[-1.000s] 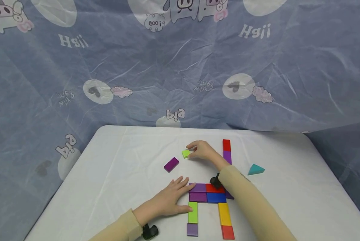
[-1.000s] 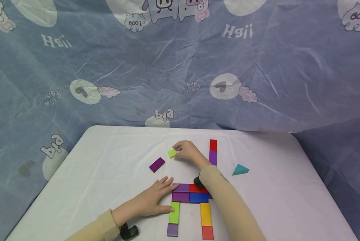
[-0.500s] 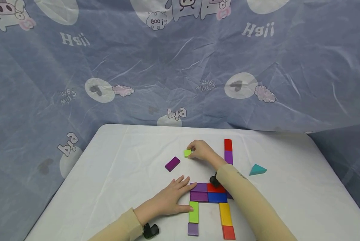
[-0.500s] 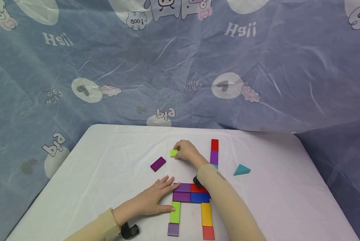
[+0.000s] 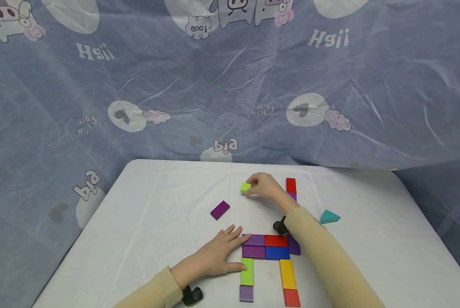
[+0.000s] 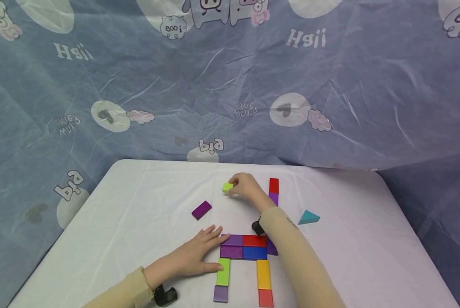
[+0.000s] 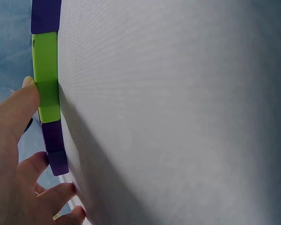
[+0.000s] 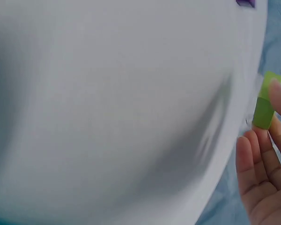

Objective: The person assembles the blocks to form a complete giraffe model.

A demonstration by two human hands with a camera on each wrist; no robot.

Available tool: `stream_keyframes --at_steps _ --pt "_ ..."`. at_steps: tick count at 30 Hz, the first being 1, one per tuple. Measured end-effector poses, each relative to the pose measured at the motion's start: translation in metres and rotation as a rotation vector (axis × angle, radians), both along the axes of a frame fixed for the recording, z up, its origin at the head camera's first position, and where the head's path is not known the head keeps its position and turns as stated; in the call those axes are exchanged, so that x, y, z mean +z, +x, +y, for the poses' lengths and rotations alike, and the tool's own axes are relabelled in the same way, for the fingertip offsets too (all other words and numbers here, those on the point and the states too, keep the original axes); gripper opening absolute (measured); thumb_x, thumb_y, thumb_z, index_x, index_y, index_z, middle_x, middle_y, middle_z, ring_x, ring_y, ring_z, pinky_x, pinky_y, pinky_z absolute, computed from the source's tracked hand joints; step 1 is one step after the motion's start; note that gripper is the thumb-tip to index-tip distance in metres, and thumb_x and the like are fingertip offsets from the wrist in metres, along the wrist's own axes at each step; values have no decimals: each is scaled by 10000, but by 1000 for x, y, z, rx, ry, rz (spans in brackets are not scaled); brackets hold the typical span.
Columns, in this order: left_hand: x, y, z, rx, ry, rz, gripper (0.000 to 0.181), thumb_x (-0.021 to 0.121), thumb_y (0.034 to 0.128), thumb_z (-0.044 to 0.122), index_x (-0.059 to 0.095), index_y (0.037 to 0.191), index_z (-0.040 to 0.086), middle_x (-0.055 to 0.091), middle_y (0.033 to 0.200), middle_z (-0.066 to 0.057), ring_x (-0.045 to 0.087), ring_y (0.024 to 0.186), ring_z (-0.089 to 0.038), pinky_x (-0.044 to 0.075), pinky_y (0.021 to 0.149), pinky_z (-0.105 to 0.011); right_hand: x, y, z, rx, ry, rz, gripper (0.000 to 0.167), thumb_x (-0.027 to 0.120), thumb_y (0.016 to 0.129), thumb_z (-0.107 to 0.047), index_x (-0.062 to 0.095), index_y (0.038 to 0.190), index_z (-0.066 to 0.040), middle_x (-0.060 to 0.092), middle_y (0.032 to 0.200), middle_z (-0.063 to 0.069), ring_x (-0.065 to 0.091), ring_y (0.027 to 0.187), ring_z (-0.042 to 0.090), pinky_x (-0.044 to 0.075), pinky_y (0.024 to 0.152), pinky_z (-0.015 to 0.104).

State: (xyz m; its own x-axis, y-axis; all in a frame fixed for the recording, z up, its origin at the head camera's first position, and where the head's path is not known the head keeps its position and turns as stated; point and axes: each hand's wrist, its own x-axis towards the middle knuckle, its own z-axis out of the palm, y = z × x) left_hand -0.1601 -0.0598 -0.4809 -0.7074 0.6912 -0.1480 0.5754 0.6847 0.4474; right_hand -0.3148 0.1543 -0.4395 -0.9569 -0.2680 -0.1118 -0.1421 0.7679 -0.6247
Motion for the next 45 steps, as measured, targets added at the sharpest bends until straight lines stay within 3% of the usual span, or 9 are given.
stream_keyframes --at_steps 9,17,20,29,38,45 --pt "-1 0 -1 -5 13 24 792 610 899 585 280 1561 303 277 1622 -89 195 1520 -319 234 1202 -550 14 -7 63 -237 -123 106 453 729 888 -237 639 1273 -16 662 1187 201 626 1062 322 538 893 417" --pt "1 -2 1 -27 21 22 789 607 903 580 283 1562 292 284 1618 -103 199 1516 -332 229 1199 -563 6 3 123 -543 -107 134 470 693 912 -253 596 1277 27 613 1203 225 572 1068 339 498 885 410" --pt "3 -1 1 -22 21 6 788 607 904 579 277 1563 299 276 1622 -96 189 1520 -324 217 1206 -556 0 7 135 -598 -71 120 471 700 909 -246 593 1256 55 604 1196 242 556 1062 354 498 896 435" --pt "1 1 -1 -11 21 17 792 605 902 583 283 1563 286 283 1618 -100 202 1516 -325 230 1201 -555 -18 9 139 -560 21 106 430 683 903 -170 592 1199 129 597 1136 301 533 1008 388 498 872 485" --pt "-2 1 -3 0 16 22 794 602 898 594 271 1563 311 270 1625 -83 193 1520 -315 222 1208 -546 -24 12 131 -556 118 223 300 645 892 -100 670 1126 86 659 1119 316 589 1041 474 498 910 539" --pt "-2 1 -2 -10 26 25 793 607 902 582 277 1563 296 282 1619 -98 205 1515 -329 232 1200 -557 -25 11 125 -467 103 179 424 617 943 -164 596 1264 112 606 1252 323 549 1176 470 452 1020 548"
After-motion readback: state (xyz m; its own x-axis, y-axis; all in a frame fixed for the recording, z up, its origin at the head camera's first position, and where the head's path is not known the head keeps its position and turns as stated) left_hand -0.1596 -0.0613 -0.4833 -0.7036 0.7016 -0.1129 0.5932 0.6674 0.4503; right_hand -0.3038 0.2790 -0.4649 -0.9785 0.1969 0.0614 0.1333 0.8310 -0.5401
